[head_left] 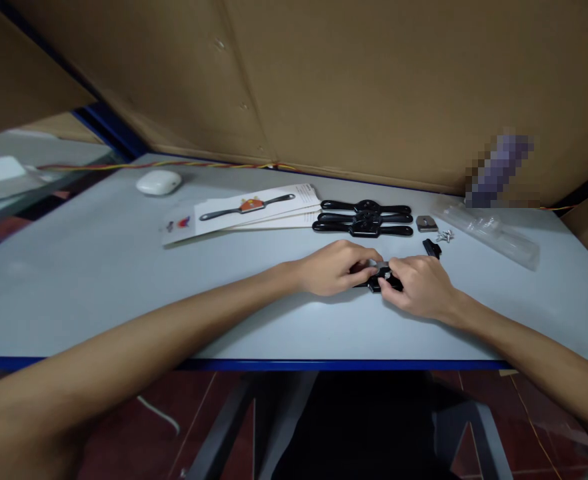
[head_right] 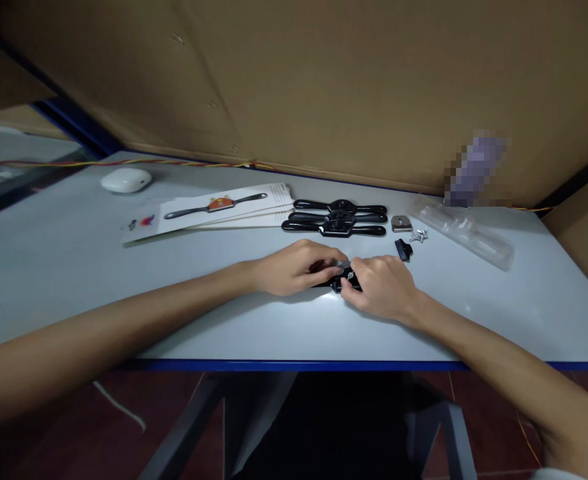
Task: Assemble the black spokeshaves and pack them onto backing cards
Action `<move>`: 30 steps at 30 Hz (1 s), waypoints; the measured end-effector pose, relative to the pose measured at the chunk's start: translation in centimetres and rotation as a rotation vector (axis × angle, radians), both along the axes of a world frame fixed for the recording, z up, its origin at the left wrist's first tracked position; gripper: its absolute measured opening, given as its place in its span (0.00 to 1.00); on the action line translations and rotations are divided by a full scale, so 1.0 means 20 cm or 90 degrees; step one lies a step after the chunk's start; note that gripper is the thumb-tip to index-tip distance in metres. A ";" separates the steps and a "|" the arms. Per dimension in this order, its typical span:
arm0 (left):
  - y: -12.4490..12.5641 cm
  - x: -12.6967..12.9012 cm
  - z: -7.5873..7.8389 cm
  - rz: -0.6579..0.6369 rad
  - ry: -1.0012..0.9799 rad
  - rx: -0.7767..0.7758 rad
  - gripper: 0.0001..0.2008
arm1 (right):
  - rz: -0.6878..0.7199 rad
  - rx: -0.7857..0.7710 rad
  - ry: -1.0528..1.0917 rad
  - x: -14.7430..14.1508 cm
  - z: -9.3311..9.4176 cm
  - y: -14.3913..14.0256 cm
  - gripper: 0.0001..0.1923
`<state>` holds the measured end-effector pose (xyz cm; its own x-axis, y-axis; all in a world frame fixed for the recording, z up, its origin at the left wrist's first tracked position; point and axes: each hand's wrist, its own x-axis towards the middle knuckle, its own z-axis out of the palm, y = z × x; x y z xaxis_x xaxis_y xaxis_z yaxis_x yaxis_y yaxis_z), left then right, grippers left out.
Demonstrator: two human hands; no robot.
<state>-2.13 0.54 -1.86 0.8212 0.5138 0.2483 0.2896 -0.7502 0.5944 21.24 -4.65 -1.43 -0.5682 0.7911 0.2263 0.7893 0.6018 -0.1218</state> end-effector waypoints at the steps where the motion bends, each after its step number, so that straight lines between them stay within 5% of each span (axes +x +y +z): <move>1: 0.00 0.00 0.00 0.001 0.001 -0.001 0.16 | -0.001 -0.003 0.000 0.00 0.00 0.00 0.18; 30: 0.01 0.01 -0.01 0.016 0.025 0.036 0.18 | 0.012 -0.001 -0.055 0.00 0.02 0.00 0.21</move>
